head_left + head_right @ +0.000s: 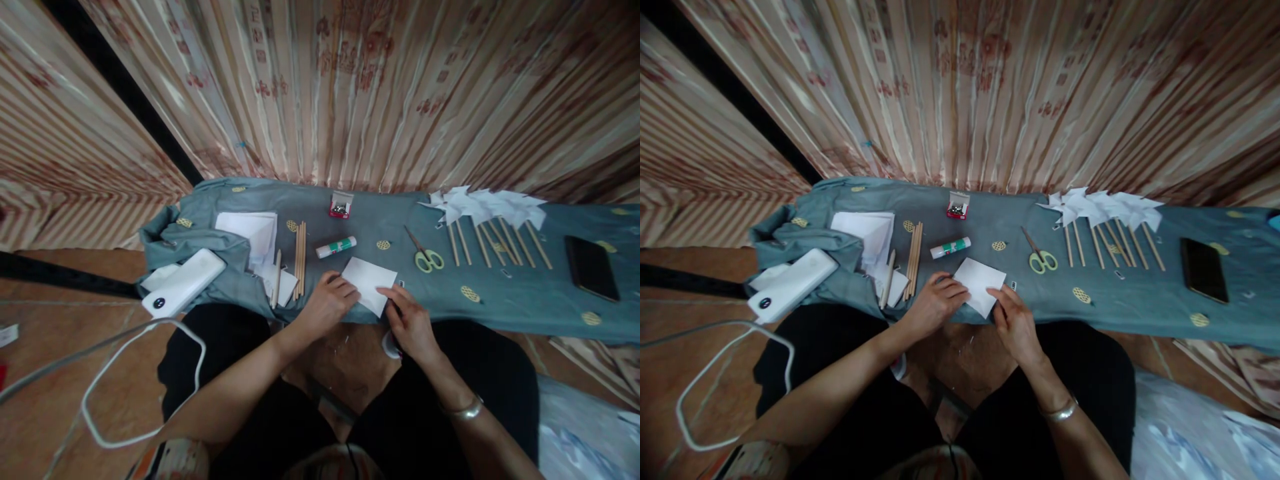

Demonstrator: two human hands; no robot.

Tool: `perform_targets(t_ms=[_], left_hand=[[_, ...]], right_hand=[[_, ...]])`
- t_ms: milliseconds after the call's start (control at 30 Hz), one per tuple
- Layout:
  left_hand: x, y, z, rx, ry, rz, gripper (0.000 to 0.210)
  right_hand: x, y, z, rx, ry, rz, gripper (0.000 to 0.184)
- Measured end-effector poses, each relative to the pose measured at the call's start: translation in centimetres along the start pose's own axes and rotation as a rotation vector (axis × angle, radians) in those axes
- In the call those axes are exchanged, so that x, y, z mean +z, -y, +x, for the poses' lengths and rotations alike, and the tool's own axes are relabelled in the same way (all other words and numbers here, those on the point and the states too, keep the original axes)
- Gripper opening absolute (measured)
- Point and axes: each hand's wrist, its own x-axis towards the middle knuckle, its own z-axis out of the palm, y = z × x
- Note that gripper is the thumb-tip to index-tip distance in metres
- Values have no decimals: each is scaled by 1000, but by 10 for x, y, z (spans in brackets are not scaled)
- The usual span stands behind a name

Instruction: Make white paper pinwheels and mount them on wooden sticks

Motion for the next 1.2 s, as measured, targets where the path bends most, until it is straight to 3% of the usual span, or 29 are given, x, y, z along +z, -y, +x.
perform_targets(t_ms=[300, 600, 867, 967, 1033, 1133, 1200], left_hand=[[7, -5, -20, -8, -135, -189, 19], [-1, -1, -13, -249, -96, -371, 23], [6, 8, -6, -351, -92, -313, 26], [4, 5, -6, -304, -149, -235, 37], [1, 0, -7, -183, -155, -136, 42], [3, -14, -9, 37, -83, -12, 43], [9, -22, -11, 79, -43, 50, 43]], right_hand=[[-15, 2, -2, -166, -10, -74, 22], [-4, 0, 6, 87, -6, 102, 22], [2, -1, 17, 163, -79, 84, 27], [2, -1, 19, 168, -86, 60, 30], [3, -1, 20, 167, -82, 50, 30], [4, -2, 21, 165, -77, 36, 32], [4, -2, 21, 161, -82, 30, 33]])
